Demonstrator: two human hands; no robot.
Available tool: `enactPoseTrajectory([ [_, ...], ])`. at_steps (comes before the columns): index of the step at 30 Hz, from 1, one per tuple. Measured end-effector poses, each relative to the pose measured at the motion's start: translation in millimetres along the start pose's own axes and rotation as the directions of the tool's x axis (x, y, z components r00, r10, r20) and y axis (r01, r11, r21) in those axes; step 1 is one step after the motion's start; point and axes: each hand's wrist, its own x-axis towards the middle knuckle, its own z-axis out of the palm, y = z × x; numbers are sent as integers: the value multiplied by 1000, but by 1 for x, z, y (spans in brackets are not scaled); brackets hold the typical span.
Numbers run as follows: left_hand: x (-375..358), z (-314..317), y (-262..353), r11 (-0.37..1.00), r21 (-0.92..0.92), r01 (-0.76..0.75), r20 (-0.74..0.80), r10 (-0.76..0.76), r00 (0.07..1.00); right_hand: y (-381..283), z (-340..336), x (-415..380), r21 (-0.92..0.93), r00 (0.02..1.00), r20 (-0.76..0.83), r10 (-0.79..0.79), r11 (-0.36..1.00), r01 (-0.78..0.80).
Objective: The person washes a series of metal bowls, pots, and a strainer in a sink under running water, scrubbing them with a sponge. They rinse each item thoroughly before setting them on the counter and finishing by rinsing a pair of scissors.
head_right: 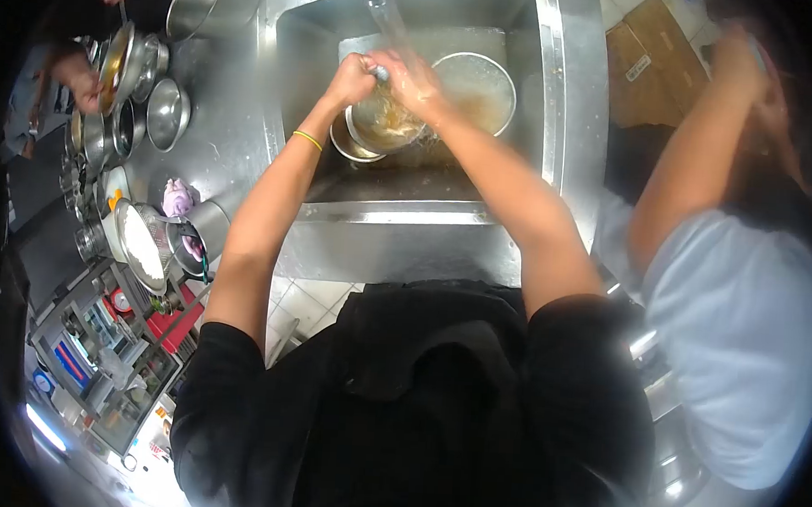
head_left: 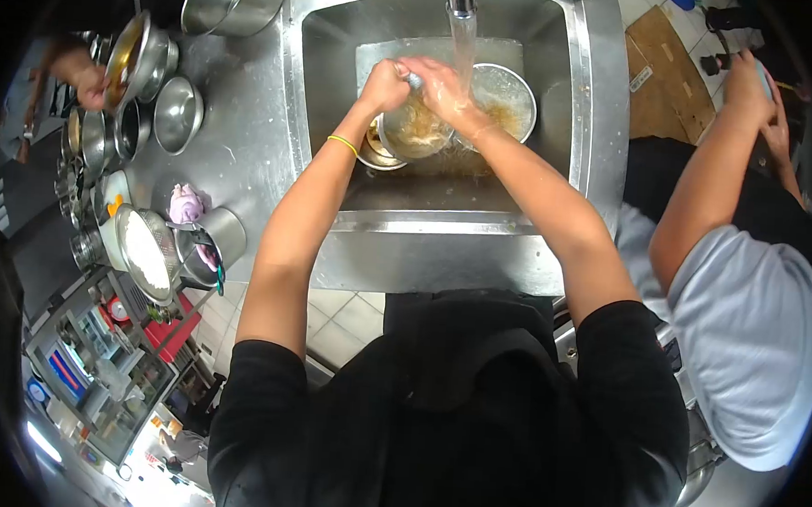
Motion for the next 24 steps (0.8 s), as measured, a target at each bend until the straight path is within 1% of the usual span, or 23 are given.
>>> enactPoseTrajectory([
  [1, 3, -3, 6, 982, -176, -65, -20, 62, 998, 2, 4, 9, 79, 997, 64, 51, 995, -56],
  [2, 3, -7, 11, 988, -126, -84, -26, 81, 996, 6, 5, 14, 152, 987, 130, 98, 981, -117],
  [3, 5, -9, 16, 988, -126, -89, -21, 87, 996, 10, 3, 13, 150, 987, 124, 102, 981, -120],
  [4, 5, -13, 24, 999, -2, 53, 2, -53, 999, 5, -8, 12, 298, 977, 128, 168, 933, -200],
  [5, 5, -13, 25, 973, 125, 193, 6, -195, 981, 0, -19, 10, 439, 962, 143, 231, 856, -271],
  [6, 2, -11, 27, 999, -14, 43, -154, -44, 987, -6, -28, 10, 307, 831, 175, 528, 772, -556],
  [7, -1, -9, 38, 999, -10, 36, -148, -37, 988, 10, -5, -2, 311, 830, 167, 532, 771, -556],
  [8, -3, -5, 55, 995, -98, -4, -321, -27, 947, 41, 38, -26, 739, 730, 293, 617, 339, -582],
  [9, -2, 1, 66, 982, -181, -57, -484, -39, 874, 59, 60, -40, 884, 657, 458, 599, -224, -411],
  [10, 0, 14, 58, 960, -199, -198, -586, 45, 809, 27, 54, -37, 848, 496, 528, 690, -392, -357],
  [11, -1, 26, 55, 958, -208, -198, -583, 41, 812, -8, 48, -34, 800, 316, 599, 736, -538, -265],
  [12, -2, 36, 53, 923, -307, -233, -683, -43, 729, -6, 48, -33, 804, 312, 594, 741, -533, -264],
  [13, -5, 46, 47, 877, -393, -276, -758, -139, 637, 1, 54, -35, 823, 311, 564, 765, -491, -284],
  [14, -8, 51, 22, 856, -467, -221, -667, -177, 724, 11, 64, -38, 839, 311, 536, 785, -454, -302],
  [15, -7, 45, 16, 858, -465, -216, -664, -176, 727, 55, 63, -57, 830, 486, 556, 674, -484, -277],
  [16, -8, 39, 9, 737, -674, 53, -434, -452, 779, 79, 56, -59, 894, 646, 449, 618, -304, -330],
  [17, -10, 33, 2, 524, -789, 322, -143, -665, 733, 73, 18, -41, 777, 568, 501, 653, -50, -628],
  [18, -14, 19, 6, 500, -726, 473, 151, -555, 818, 62, -19, -23, 519, 482, 514, 709, 189, -833],
  [19, -16, 29, -4, 496, -723, 480, 159, -557, 815, 63, -17, -31, 518, 475, 516, 713, 182, -836],
  [21, -6, 52, -30, 462, -663, 589, 244, -611, 753, 69, -16, -36, 597, 418, 281, 864, 184, -781],
  [22, -16, 62, 20, 491, -688, 535, 29, -718, 696, 32, -21, -25, 633, 195, 173, 966, 43, -773],
  [23, -10, 93, -6, 358, -851, 383, -1, -732, 681, 18, -5, -29, 709, 56, 87, 995, -22, -704],
  [24, -11, 105, 7, 365, -867, 339, -77, -771, 632, 16, 22, -46, 895, 131, 202, 971, -128, -427],
])
